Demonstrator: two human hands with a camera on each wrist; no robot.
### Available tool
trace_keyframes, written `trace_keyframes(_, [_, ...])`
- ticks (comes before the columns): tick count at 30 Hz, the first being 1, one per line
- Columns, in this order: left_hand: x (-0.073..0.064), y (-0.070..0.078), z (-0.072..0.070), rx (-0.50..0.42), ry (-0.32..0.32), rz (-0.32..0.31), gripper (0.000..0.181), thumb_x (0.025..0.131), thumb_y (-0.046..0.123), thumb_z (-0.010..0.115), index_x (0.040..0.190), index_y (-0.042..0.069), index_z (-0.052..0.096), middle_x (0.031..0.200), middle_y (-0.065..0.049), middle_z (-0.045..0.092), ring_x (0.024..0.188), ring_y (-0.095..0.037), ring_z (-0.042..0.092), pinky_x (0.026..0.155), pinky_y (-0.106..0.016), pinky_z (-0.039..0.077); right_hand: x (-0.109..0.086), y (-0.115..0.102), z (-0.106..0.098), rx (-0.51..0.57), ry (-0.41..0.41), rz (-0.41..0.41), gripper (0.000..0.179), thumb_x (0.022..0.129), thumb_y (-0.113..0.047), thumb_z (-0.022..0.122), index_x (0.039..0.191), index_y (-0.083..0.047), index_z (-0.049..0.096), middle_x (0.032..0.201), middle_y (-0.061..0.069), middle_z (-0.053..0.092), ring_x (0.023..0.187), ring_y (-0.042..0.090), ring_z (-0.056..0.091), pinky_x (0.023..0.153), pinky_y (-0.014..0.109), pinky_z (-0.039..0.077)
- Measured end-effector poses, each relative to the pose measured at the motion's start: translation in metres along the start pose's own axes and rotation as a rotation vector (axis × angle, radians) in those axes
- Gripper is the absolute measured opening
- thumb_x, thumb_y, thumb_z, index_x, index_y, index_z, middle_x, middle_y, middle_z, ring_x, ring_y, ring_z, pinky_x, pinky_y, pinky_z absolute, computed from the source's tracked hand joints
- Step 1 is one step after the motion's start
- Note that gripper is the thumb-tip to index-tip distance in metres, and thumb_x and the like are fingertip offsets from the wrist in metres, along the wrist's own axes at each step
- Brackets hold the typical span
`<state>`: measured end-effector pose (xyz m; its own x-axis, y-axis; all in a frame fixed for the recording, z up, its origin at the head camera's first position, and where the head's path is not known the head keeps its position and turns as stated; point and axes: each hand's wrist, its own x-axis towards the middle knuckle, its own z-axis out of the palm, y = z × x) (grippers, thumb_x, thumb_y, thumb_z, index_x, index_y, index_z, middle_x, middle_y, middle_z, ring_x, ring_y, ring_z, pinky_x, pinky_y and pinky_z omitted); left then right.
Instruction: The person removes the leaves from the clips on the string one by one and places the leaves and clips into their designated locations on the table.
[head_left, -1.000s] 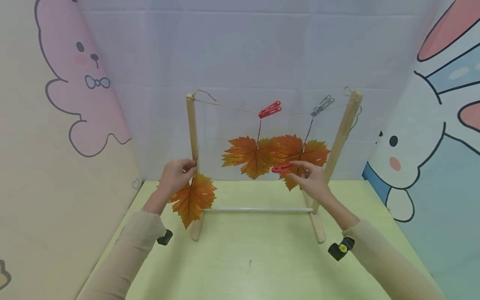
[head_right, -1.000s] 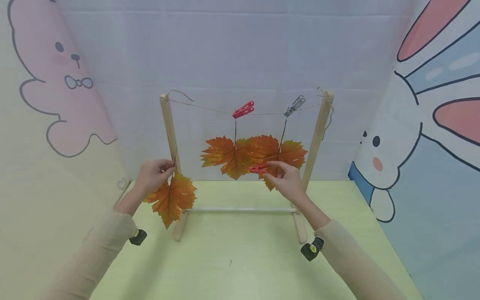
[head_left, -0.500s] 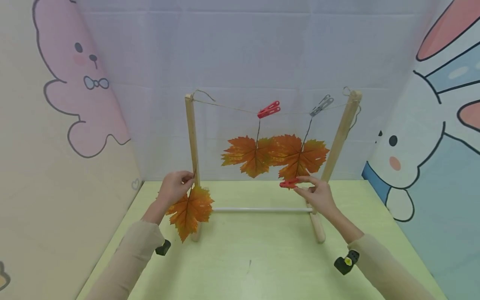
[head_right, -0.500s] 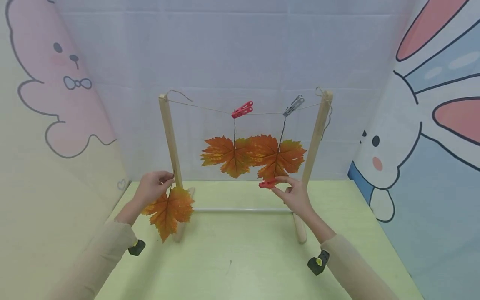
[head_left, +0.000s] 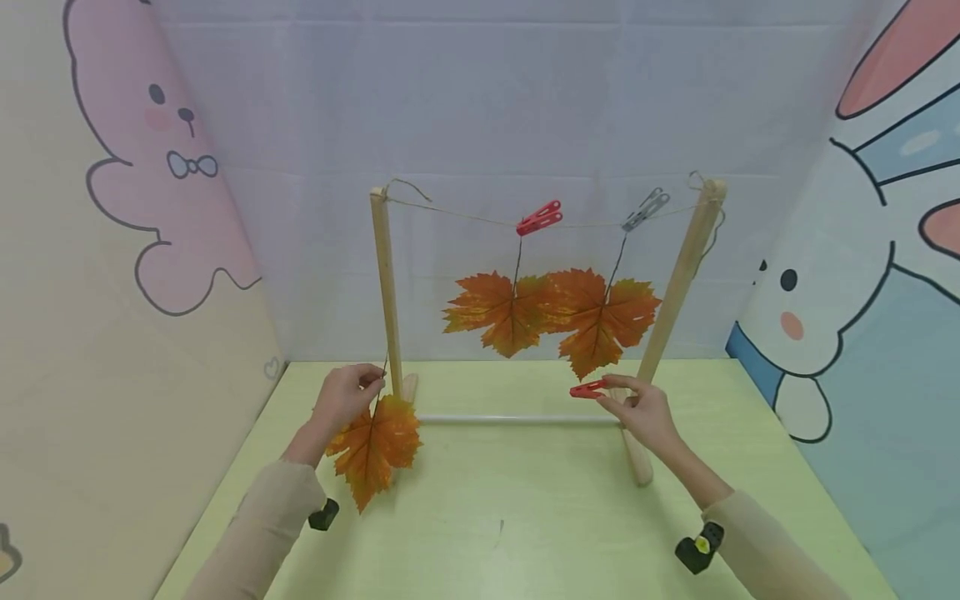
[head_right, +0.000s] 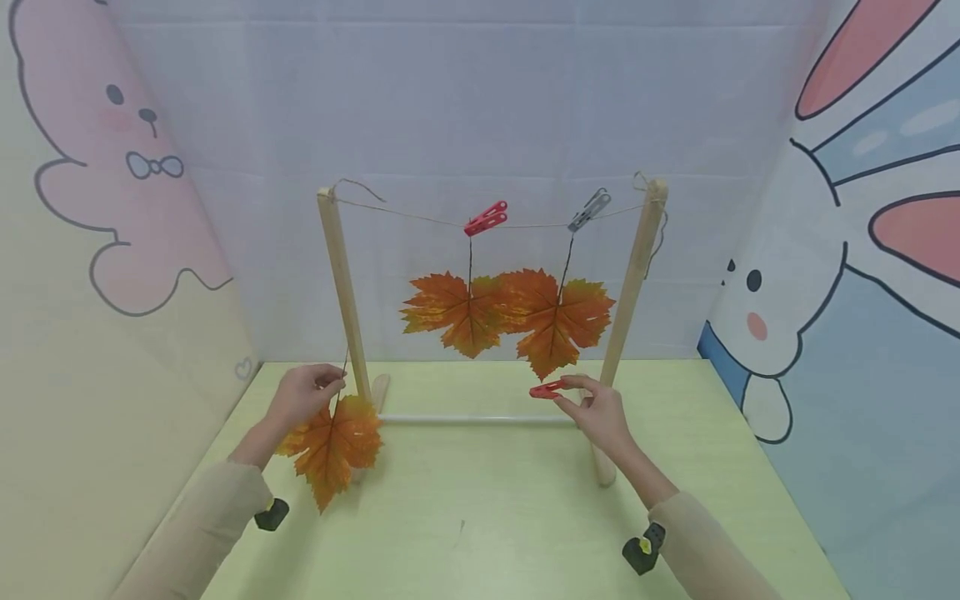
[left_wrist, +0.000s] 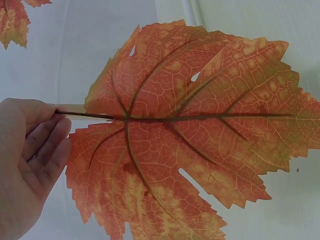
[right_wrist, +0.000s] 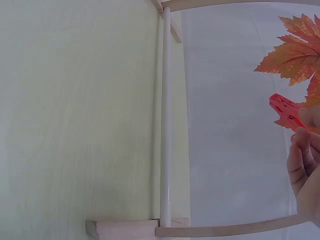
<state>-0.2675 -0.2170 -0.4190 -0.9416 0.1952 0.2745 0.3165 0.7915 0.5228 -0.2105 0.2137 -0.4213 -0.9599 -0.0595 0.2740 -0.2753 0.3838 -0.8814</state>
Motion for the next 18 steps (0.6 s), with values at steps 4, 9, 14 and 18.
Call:
trace_keyframes(4, [-0.004,0.0,0.003,-0.015,-0.036,-0.023,0.016,0.086,0.009,0.059,0.098,0.001,0.068,0.079,-0.005,0.067,0.072,-0.02,0.059,0.057,-0.03,0.045,-0.001,0.002,0.001,0.002,0.007,0.007,0.032,0.081,-0.001,0.064,0.111,0.011,0.058,0.111,0.029,0.057,0.034,0.001,0.034,0.038,0.02,0.037])
trace_keyframes(9, [-0.008,0.001,0.004,-0.031,-0.068,-0.032,0.019,0.087,0.01,0.059,0.1,0.0,0.067,0.082,-0.007,0.067,0.076,-0.023,0.061,0.064,-0.036,0.049,-0.006,0.006,0.005,-0.013,0.014,0.027,0.032,0.08,-0.001,0.065,0.109,0.011,0.059,0.107,0.03,0.058,0.036,0.002,0.037,0.038,0.02,0.036])
trace_keyframes(14, [-0.009,-0.001,0.005,-0.05,-0.079,-0.035,0.019,0.087,0.009,0.059,0.1,-0.001,0.067,0.084,-0.009,0.068,0.078,-0.024,0.062,0.068,-0.039,0.05,-0.01,0.021,0.008,-0.016,0.014,0.064,0.031,0.08,-0.004,0.067,0.108,0.009,0.061,0.088,0.03,0.061,0.035,0.003,0.037,0.038,0.022,0.035])
trace_keyframes(18, [-0.011,-0.004,0.009,-0.066,-0.095,-0.026,0.018,0.086,0.007,0.059,0.1,-0.002,0.067,0.087,-0.011,0.068,0.08,-0.026,0.063,0.069,-0.039,0.051,-0.012,0.044,0.011,-0.031,0.013,0.101,0.034,0.08,-0.008,0.069,0.109,0.006,0.061,0.089,0.027,0.062,0.036,0.002,0.039,0.037,0.022,0.033])
